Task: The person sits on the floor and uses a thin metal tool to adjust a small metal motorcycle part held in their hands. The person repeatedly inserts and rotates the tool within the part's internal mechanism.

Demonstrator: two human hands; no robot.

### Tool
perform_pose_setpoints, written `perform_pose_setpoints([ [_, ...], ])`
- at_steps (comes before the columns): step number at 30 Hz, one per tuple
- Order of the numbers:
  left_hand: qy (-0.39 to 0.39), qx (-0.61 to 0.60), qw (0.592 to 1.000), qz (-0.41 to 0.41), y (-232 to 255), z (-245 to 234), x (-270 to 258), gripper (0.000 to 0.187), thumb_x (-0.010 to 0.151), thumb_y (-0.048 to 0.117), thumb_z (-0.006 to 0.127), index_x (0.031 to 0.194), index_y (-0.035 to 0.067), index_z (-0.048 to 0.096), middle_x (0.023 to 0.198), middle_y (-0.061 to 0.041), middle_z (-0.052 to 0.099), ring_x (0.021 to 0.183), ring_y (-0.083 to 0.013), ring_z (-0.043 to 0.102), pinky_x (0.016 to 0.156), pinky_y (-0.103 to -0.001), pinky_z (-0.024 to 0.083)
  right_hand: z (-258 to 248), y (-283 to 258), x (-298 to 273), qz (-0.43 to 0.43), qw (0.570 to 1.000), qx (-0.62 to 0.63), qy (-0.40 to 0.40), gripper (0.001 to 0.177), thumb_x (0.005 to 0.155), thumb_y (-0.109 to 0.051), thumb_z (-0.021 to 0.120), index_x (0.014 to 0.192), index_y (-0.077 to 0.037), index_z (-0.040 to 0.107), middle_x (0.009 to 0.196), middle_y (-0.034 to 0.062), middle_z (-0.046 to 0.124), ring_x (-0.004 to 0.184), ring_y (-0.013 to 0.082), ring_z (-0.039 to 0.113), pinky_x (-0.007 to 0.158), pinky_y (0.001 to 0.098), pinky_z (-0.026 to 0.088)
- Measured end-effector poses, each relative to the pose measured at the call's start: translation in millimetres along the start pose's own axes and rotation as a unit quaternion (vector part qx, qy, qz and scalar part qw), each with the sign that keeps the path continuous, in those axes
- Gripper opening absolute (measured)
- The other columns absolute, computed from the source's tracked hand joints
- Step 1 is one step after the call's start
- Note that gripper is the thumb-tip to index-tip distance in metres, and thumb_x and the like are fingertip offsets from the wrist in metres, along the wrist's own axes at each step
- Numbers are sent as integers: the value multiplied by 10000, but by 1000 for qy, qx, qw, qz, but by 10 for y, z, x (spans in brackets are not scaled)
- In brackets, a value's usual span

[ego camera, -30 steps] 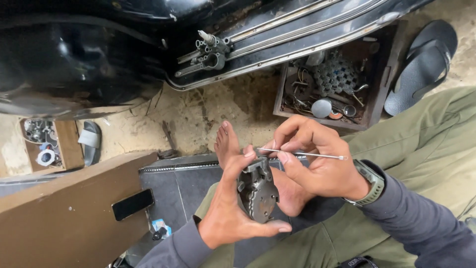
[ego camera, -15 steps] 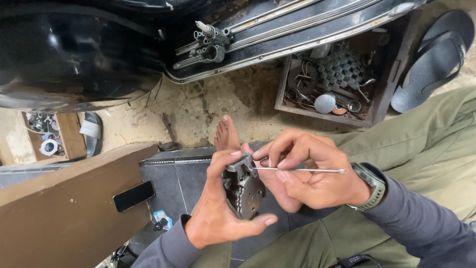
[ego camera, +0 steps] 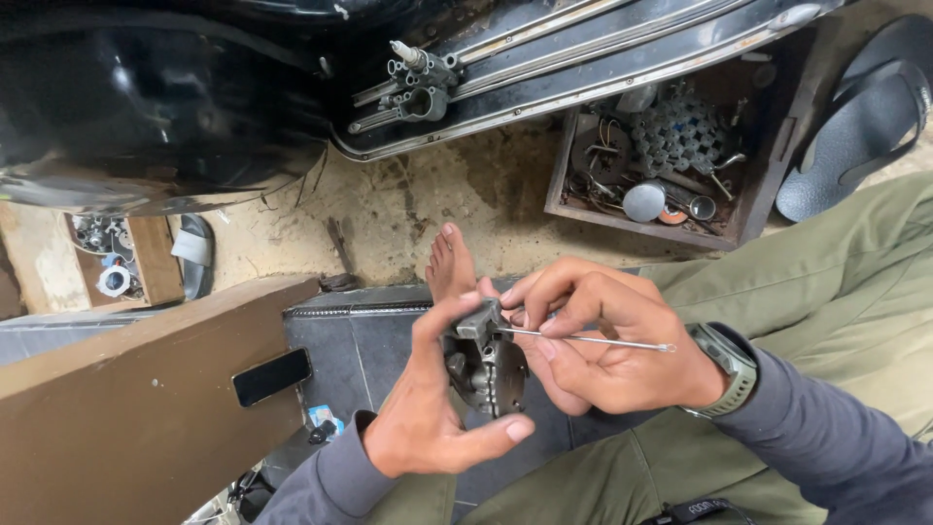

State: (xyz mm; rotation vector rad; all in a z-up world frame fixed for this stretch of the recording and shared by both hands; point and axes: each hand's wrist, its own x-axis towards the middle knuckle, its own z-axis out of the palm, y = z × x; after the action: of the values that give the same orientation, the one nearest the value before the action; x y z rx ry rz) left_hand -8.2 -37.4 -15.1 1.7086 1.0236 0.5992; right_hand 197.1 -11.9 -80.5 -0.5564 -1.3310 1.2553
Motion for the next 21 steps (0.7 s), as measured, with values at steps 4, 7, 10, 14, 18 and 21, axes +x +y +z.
perform_pose_setpoints([
  [4, -26, -98, 993, -53, -4, -18, -46, 748, 978, 422, 626, 1458, 54, 186, 1667, -348, -44, 1570, -403, 212, 1274, -555, 233, -8, 6, -13, 17, 1000, -6, -10, 119, 949, -94, 594, 906, -80, 484, 942, 134, 657, 1001, 329, 743, 891, 412, 630],
  [7, 21, -107, 992, -56, 24, 4, -38, 462, 1128, 339, 272, 1424, -15, 299, 1684, -358, 29, 1622, -389, -4, 1316, -545, 108, 17, -27, 7, 13, 1000, -17, -7, 141, 955, -111, 602, 884, -72, 486, 928, 132, 657, 959, 321, 721, 870, 410, 612],
  [10, 45, -70, 993, -88, 8, 16, -84, 412, 1104, 265, 276, 1393, -11, 377, 1657, -340, 208, 1577, -381, 228, 1296, -510, 207, 30, -50, 20, -10, 999, -49, 1, 149, 945, -89, 596, 855, -59, 482, 891, 129, 639, 897, 304, 720, 816, 378, 606],
  [14, 37, -66, 992, -106, -26, 3, -108, 427, 1123, 300, 293, 1431, 27, 407, 1607, -257, 353, 1540, -349, 335, 1286, -490, 249, 35, -63, 22, -20, 998, -66, 8, 116, 938, -77, 610, 886, -54, 510, 897, 145, 657, 858, 297, 702, 797, 371, 595],
  [18, 45, -112, 990, -72, 8, 20, -37, 415, 1152, 350, 275, 1389, 43, 421, 1705, -308, 90, 1636, -332, 10, 1322, -485, 95, 66, -63, -2, -61, 991, -119, 8, 85, 941, -66, 607, 909, -49, 531, 882, 125, 647, 924, 352, 732, 845, 430, 620],
  [21, 45, -135, 985, -98, 9, 28, -14, 479, 1141, 395, 253, 1396, 20, 410, 1722, -267, 11, 1633, -294, -42, 1319, -459, 45, 63, -58, -3, -68, 992, -106, -7, 132, 934, -19, 621, 939, -42, 491, 903, 154, 633, 947, 392, 731, 881, 472, 629],
])
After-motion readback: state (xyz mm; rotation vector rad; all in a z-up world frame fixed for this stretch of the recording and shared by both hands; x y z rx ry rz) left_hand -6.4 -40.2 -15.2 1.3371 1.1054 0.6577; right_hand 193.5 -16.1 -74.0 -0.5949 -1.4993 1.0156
